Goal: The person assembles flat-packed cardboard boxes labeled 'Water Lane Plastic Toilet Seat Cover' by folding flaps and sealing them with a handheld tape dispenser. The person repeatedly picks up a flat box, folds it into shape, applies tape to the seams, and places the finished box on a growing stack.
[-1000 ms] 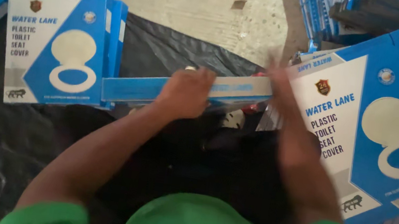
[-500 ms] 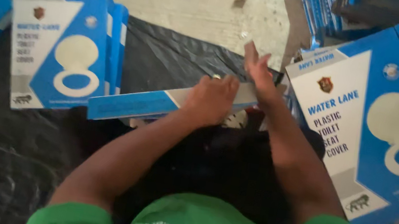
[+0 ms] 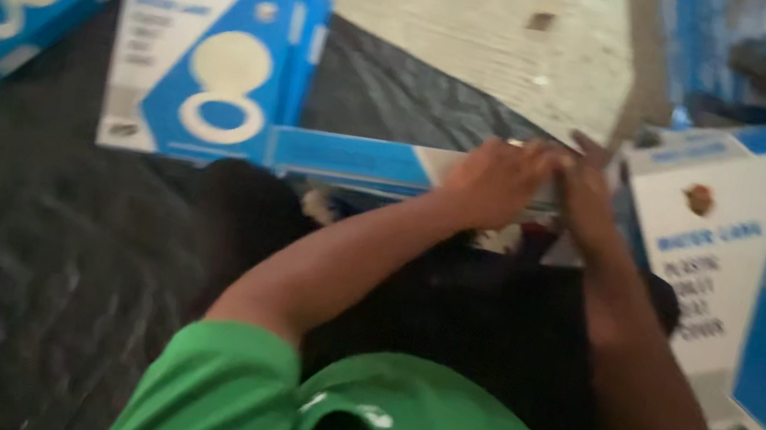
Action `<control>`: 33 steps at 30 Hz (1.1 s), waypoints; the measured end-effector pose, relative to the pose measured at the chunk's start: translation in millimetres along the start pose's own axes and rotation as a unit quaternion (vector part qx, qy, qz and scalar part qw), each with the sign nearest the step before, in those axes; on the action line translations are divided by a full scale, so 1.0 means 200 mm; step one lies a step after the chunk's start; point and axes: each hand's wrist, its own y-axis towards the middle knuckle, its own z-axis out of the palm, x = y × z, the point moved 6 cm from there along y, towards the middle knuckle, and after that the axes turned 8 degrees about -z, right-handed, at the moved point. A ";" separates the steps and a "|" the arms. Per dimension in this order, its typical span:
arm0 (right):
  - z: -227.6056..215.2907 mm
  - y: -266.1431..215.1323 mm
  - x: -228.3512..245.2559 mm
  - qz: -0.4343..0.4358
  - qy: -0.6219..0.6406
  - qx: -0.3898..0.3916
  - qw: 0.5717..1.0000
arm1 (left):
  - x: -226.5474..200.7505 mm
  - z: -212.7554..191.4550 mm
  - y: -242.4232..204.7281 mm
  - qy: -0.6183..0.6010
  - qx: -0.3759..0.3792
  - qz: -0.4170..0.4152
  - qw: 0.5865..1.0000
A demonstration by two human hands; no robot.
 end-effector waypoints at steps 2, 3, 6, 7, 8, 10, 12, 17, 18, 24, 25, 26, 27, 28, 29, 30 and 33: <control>-0.04 -0.02 0.01 0.158 0.256 -0.048 0.952 | 0.04 -0.09 -0.04 -0.003 0.060 -0.031 0.998; -0.04 -0.01 0.03 0.202 0.281 -0.041 0.937 | 0.06 -0.18 -0.09 0.016 0.046 -0.036 0.998; -0.09 -0.03 0.11 0.293 0.315 -0.024 0.902 | 0.29 -0.42 -0.34 -0.007 -0.009 -0.090 0.996; -0.10 -0.03 0.14 0.287 0.310 -0.018 0.906 | 0.45 -0.42 -0.44 0.004 0.067 -0.177 0.982; -0.11 -0.02 0.15 0.286 0.304 -0.016 0.909 | 0.64 -0.40 -0.59 0.015 0.144 -0.256 0.956; -0.12 0.02 0.17 0.234 0.254 -0.013 0.938 | 0.90 -0.47 -0.77 -0.044 0.026 -0.268 0.962; -0.12 0.01 0.12 0.240 0.254 -0.003 0.937 | 1.05 -0.39 -0.84 -0.275 -0.052 -0.285 0.917; -0.03 -0.01 0.04 0.227 0.440 -0.013 0.868 | 1.23 -0.16 -0.91 -0.468 -0.121 -0.475 0.735; -0.03 -0.02 0.04 0.230 0.429 -0.032 0.873 | 1.21 -0.11 -0.91 -0.542 -0.088 -0.504 0.667; -0.10 -0.02 0.09 0.261 0.405 -0.025 0.876 | 1.10 -0.25 -0.90 -0.524 -0.074 -0.423 0.735; -0.12 -0.02 0.09 0.269 0.420 -0.034 0.866 | 1.10 -0.26 -0.90 -0.538 -0.067 -0.405 0.737; -0.14 0.01 0.07 0.271 0.434 -0.042 0.858 | 1.10 -0.27 -0.88 -0.550 -0.066 -0.386 0.738; -0.16 0.03 0.07 0.251 0.493 -0.064 0.831 | 1.11 -0.27 -0.86 -0.562 -0.065 -0.367 0.738; -0.15 0.05 0.08 0.230 0.551 -0.080 0.798 | 1.13 -0.27 -0.88 -0.543 -0.058 -0.386 0.743; -0.14 0.06 0.09 0.209 0.607 -0.096 0.760 | 1.14 -0.25 -0.89 -0.524 -0.050 -0.405 0.748; -0.14 0.09 0.08 0.196 0.589 -0.096 0.778 | 1.18 -0.25 -0.84 -0.502 -0.042 -0.411 0.760; -0.12 0.22 0.01 0.161 0.539 -0.098 0.821 | 1.24 -0.27 -0.73 -0.493 -0.080 -0.372 0.783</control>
